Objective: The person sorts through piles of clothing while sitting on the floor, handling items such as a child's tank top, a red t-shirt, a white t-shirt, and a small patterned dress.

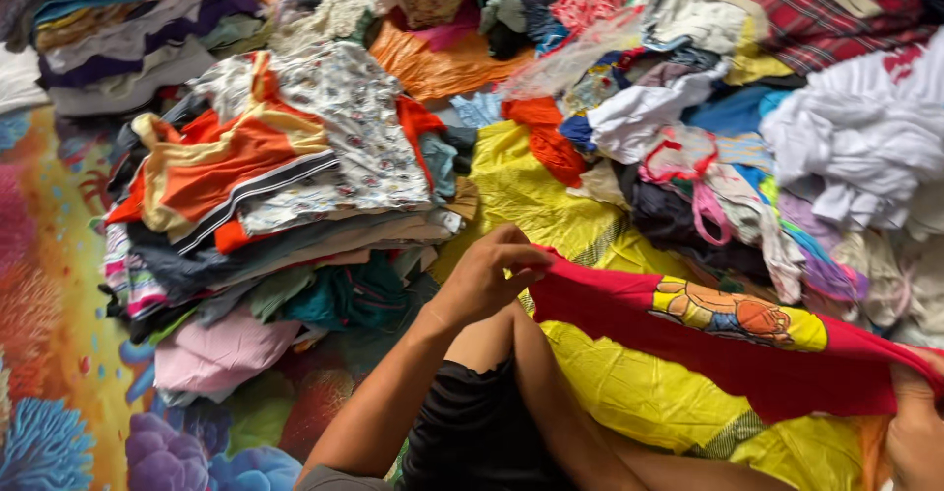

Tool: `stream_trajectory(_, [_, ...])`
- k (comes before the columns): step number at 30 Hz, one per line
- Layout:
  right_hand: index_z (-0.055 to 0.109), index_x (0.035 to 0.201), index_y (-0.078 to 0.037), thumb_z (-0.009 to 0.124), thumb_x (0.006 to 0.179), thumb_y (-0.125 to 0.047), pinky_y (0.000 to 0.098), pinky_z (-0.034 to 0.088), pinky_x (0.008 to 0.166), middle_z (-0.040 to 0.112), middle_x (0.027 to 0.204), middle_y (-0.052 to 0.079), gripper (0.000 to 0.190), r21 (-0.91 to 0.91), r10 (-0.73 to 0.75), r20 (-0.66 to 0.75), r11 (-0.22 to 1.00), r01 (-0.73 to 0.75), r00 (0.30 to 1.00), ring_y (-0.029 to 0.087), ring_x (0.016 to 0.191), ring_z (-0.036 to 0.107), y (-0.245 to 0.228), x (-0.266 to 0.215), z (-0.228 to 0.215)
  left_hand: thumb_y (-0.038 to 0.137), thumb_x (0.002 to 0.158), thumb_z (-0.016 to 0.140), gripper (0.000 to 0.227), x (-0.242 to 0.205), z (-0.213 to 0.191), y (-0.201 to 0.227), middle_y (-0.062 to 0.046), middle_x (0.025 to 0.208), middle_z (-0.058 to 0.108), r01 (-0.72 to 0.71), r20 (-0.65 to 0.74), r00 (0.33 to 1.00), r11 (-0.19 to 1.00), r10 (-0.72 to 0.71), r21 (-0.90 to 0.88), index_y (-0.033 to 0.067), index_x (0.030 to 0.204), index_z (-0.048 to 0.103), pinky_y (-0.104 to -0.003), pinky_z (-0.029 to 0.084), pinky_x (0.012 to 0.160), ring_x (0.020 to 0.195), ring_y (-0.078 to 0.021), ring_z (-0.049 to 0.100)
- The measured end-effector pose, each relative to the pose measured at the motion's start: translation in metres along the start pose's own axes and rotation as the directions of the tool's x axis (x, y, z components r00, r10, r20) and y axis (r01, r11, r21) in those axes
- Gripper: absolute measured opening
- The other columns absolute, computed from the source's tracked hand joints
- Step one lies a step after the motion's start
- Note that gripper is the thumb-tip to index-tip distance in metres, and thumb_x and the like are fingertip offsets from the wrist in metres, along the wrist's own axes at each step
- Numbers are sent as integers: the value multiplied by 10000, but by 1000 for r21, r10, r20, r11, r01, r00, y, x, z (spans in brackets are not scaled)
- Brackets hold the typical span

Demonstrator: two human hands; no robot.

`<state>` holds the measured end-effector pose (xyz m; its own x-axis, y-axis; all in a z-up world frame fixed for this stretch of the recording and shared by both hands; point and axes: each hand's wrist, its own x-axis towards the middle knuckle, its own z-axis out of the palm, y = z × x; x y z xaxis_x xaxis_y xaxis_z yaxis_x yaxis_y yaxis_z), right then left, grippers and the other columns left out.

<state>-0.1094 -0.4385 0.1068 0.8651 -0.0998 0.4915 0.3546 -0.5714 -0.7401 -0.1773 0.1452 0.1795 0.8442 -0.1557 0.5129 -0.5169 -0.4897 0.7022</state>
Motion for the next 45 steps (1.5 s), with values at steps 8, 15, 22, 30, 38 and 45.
stream_trajectory(8, [817,1398,-61,766,1195,-41,344,562,869,756,1151,98,211,-83,80,159,994,-68,984,212,942,668,-64,98,114,-53,927,600,276,-1,-50,-66,-118,1375,716,206,-250,940,970,-232,-127,131,1093,721,-386,576,943,1241,-253,716])
stream_trajectory(15, [773,1214,-106,691,1022,155,348,739,977,765,1269,112,335,617,-253,160,780,103,954,257,1155,775,-297,192,301,-97,1127,735,161,25,-296,-7,-157,1295,732,-233,-468,824,944,319,235,50,1188,710,-427,594,1131,1264,-299,701])
stream_trajectory(22, [839,1198,-107,687,860,197,278,682,882,768,1020,11,479,794,-362,394,597,-114,845,121,962,732,-355,119,472,-126,1009,733,236,-115,-378,-44,-91,1067,599,263,-630,774,938,-64,227,13,1198,768,-342,540,874,932,-182,576])
stream_trajectory(30, [834,1329,-127,796,968,-22,289,661,731,808,1238,111,378,289,22,814,851,-438,580,128,765,704,-254,16,489,189,963,814,587,-113,-330,-79,-258,1539,619,500,-435,863,558,-257,662,136,1528,664,-684,537,1058,1359,-557,623])
stream_trajectory(38, [827,1342,-98,814,987,-90,354,669,868,820,1239,130,355,161,201,805,831,-532,558,215,1001,797,-93,-17,430,659,964,724,888,-87,-259,-194,-199,1791,417,453,-354,891,531,-283,716,284,1738,505,-654,198,1338,1687,-472,272])
stream_trajectory(45, [806,1246,-179,745,1030,-244,352,571,979,825,1300,-34,234,-196,485,739,818,-541,467,122,1032,734,-79,-31,259,901,807,481,1113,-74,-264,-194,-98,1919,129,626,-346,733,384,-585,679,344,1762,352,-648,32,1318,1754,-346,3])
